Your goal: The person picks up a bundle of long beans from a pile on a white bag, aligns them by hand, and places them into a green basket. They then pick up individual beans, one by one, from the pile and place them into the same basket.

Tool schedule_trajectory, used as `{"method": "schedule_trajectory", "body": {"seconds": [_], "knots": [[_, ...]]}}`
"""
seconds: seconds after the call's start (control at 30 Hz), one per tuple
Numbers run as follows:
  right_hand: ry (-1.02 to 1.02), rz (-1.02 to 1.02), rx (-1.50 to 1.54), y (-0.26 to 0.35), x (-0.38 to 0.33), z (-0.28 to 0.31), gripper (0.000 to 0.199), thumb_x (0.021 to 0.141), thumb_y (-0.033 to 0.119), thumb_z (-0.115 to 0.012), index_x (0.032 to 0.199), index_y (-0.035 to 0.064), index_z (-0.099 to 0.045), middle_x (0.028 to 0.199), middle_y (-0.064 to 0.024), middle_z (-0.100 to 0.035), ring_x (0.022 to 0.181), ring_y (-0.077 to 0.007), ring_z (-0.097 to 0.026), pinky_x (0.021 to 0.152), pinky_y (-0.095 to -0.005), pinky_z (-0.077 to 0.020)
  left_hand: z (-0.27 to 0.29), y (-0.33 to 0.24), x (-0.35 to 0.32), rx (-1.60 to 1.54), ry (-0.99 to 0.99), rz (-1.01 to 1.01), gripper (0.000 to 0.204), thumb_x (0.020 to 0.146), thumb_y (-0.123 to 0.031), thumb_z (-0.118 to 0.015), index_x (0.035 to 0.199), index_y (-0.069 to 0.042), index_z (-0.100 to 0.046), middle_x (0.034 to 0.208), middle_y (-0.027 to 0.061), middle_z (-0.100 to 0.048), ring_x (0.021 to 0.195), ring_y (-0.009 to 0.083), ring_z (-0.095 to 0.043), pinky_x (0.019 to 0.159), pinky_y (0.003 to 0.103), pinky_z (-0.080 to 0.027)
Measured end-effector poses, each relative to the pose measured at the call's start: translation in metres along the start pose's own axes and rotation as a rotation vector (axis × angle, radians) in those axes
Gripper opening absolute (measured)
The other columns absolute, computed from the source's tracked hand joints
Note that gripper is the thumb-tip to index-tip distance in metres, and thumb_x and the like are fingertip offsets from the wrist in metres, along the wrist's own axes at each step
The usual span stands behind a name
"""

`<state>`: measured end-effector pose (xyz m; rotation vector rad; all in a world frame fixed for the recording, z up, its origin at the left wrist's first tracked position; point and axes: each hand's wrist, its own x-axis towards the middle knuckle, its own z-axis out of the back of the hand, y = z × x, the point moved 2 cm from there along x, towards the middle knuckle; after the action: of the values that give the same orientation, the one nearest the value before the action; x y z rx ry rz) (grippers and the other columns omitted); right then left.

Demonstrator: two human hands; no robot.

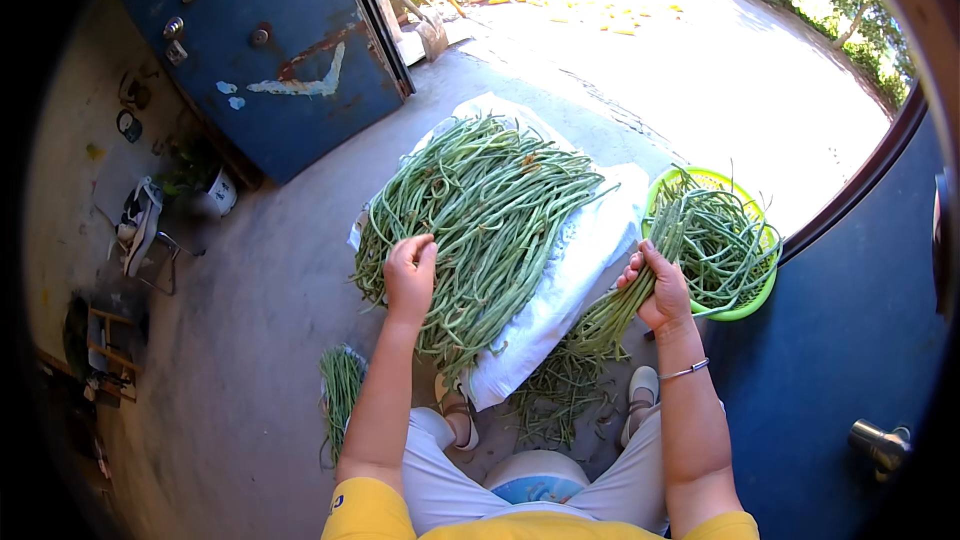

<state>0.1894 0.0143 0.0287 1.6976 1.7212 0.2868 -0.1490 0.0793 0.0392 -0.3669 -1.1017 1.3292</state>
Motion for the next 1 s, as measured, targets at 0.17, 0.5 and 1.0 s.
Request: {"method": "schedule_trajectory", "body": {"seconds": [0.17,0.5,1.0], "knots": [[0.018,-0.007,-0.049,-0.004,0.003,-0.007,0.013,0.088,0.021,-0.056,0.085,0.0083,-0.054,0.065,-0.0010,-0.055,0.055,-0.0117,-0.053,0.056,-0.0302,-0.0481,-0.012,0.043,0.079,0.467,0.041,-0.142,0.015,0.078,-0.012,-0.059,0.088,-0.003,-0.064,0.088,0.0141,-0.060,0.081,0.0325,-0.058,0.071,0.039,-0.047],[0.019,0.025,-0.102,-0.004,0.004,-0.010,0.012,0.088,0.019,-0.055,0.086,0.0074,-0.053,0.065,-0.0018,-0.055,0.054,-0.0122,-0.053,0.055,-0.0302,-0.0478,-0.030,0.058,0.106,0.948,0.275,-0.055,0.013,0.073,-0.015,-0.059,0.076,-0.003,-0.063,0.087,0.0144,-0.060,0.078,0.0327,-0.060,0.068,0.042,-0.049],[0.002,0.030,-0.174,-0.005,-0.010,0.000,0.014,0.086,0.017,-0.058,0.080,0.0062,-0.053,0.064,-0.0037,-0.056,0.052,-0.0141,-0.054,0.051,-0.0309,-0.0477,-0.031,0.042,0.089,0.959,0.258,0.156,0.026,0.074,-0.025,-0.067,0.090,-0.005,-0.063,0.103,0.0130,-0.055,0.089,0.0309,-0.060,0.074,0.041,-0.049]]}}
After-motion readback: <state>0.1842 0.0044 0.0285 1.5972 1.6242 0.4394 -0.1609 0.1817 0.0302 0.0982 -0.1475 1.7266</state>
